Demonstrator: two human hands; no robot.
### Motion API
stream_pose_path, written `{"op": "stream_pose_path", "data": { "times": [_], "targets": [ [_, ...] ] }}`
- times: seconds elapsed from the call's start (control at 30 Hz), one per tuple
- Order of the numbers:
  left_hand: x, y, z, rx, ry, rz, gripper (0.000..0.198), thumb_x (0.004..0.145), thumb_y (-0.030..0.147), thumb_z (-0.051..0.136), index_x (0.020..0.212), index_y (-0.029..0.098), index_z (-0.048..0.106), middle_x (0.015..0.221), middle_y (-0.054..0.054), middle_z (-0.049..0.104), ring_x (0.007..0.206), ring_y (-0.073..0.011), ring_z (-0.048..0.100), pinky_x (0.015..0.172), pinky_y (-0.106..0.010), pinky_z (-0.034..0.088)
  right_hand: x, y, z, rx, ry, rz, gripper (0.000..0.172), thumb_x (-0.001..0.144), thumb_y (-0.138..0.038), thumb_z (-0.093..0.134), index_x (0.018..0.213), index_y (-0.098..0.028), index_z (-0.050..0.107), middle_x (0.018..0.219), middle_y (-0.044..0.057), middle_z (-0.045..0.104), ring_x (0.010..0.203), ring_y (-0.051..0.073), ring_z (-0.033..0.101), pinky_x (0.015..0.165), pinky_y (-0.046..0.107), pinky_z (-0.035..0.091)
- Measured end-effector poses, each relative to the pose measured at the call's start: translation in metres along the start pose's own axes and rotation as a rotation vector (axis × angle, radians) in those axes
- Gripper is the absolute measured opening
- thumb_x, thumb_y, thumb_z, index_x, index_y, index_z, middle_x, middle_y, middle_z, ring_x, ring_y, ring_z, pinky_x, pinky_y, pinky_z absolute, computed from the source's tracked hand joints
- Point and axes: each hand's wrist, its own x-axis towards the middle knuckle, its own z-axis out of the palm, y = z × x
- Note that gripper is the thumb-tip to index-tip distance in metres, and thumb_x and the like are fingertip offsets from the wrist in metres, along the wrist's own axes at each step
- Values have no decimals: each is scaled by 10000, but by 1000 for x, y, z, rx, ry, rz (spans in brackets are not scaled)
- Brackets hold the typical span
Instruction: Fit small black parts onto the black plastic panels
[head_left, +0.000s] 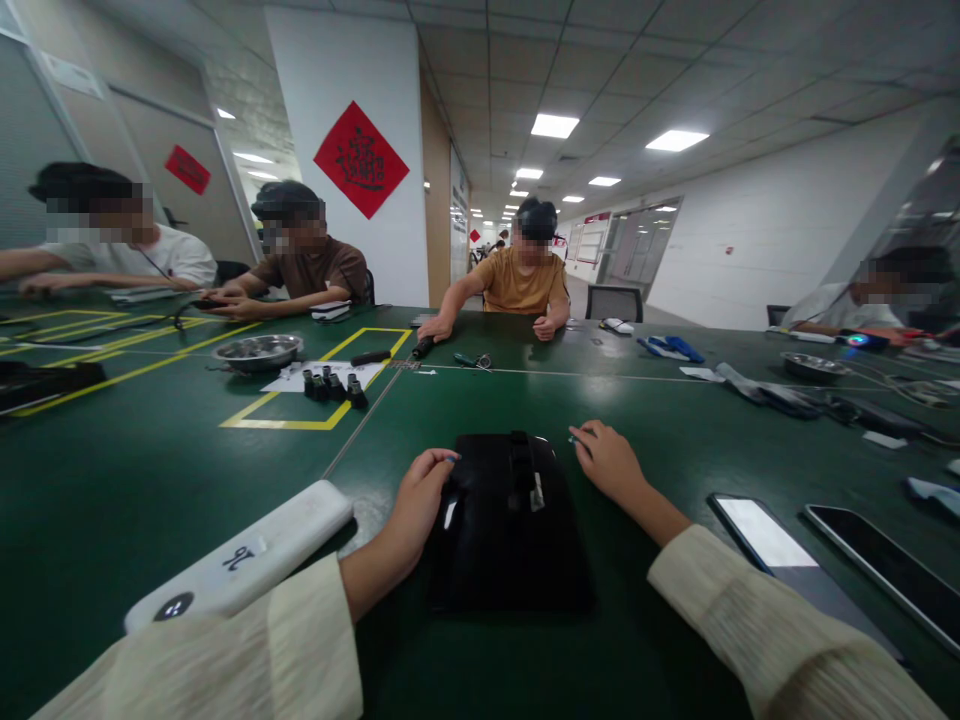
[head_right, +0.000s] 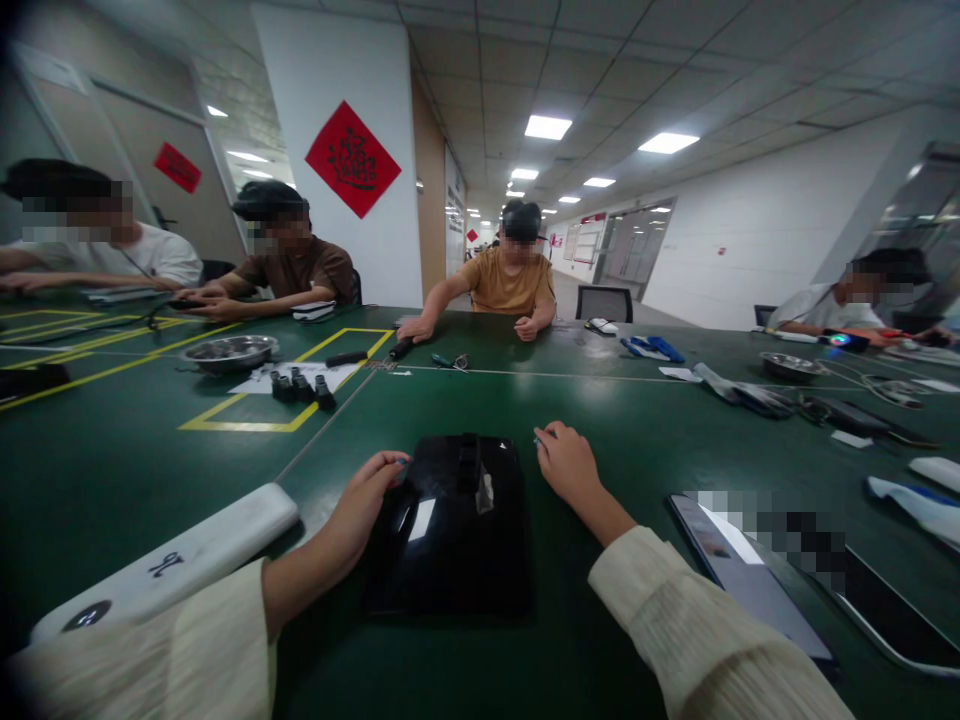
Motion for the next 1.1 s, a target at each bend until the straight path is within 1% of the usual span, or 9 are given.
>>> {"op": "stream_pose_path", "data": {
  "times": [0.23, 0.3, 0.4, 0.5, 0.6, 0.67, 0.83, 0.97, 1.1],
  "targets": [
    [-5, 13, 3, 16, -31, -26, 176, 691, 328, 473, 770, 196, 558, 712, 2, 551, 695, -174, 512, 676, -293, 409, 1, -3, -7, 38, 16, 24, 256, 865, -240, 467, 898, -195, 717, 872, 83, 684, 874, 224, 565, 751, 339, 395],
    [-6, 14, 3, 54, -44, 33, 171, 716, 325, 468, 800, 195, 540, 733, -1, 542, 716, -176, 510, 705, -301, 413, 0, -10, -15, 173, 132, 53, 232, 856, -248, 491, 838, -193, 716, 829, 70, 679, 859, 215, 557, 776, 342, 397],
    [-13, 15, 1, 138, -102, 241, 185, 768, 337, 472, 885, 201, 518, 842, -26, 557, 804, -187, 516, 770, -314, 417, -7, -38, -38, 406, 426, 67, 208, 857, -277, 505, 849, -193, 695, 819, 62, 636, 848, 202, 531, 778, 344, 414],
    [-26, 19, -1, 267, -253, 460, 202, 839, 345, 413, 936, 208, 526, 928, -57, 563, 888, -200, 508, 826, -325, 411, -24, -77, -65, 458, 610, -58, 171, 854, -267, 517, 878, -227, 681, 814, 54, 564, 844, 201, 509, 755, 360, 421],
    [-39, 23, -2, 370, -368, 637, 239, 868, 313, 357, 991, 214, 538, 999, -78, 563, 971, -216, 488, 893, -347, 385, -44, -106, -79, 406, 605, -381, 138, 822, -202, 564, 876, -259, 677, 795, 35, 535, 875, 190, 516, 817, 361, 422],
    [-44, 25, -3, 403, -412, 706, 256, 876, 294, 330, 994, 217, 544, 1010, -82, 566, 996, -223, 481, 922, -363, 368, -54, -116, -80, 392, 576, -496, 149, 817, -184, 569, 889, -265, 671, 794, 28, 535, 889, 182, 523, 850, 352, 423],
    [-45, 27, -4, 397, -463, 689, 285, 889, 331, 288, 939, 215, 544, 964, -91, 570, 962, -230, 488, 904, -378, 383, -54, -119, -74, 423, 568, -443, 139, 829, -187, 553, 889, -259, 656, 804, 30, 530, 880, 179, 521, 831, 346, 438],
    [-43, 27, -4, 368, -472, 676, 255, 898, 322, 300, 929, 213, 529, 940, -78, 559, 918, -209, 491, 869, -347, 398, -50, -119, -69, 453, 555, -497, 135, 832, -152, 535, 905, -223, 624, 814, 31, 532, 884, 167, 511, 845, 331, 436],
    [-42, 25, -2, 314, -455, 639, 227, 901, 321, 307, 912, 214, 507, 925, -65, 537, 891, -194, 484, 841, -321, 401, -49, -117, -63, 478, 519, -407, 206, 841, -215, 492, 1022, -217, 591, 967, 68, 526, 985, 207, 494, 900, 398, 408]
  ]
}}
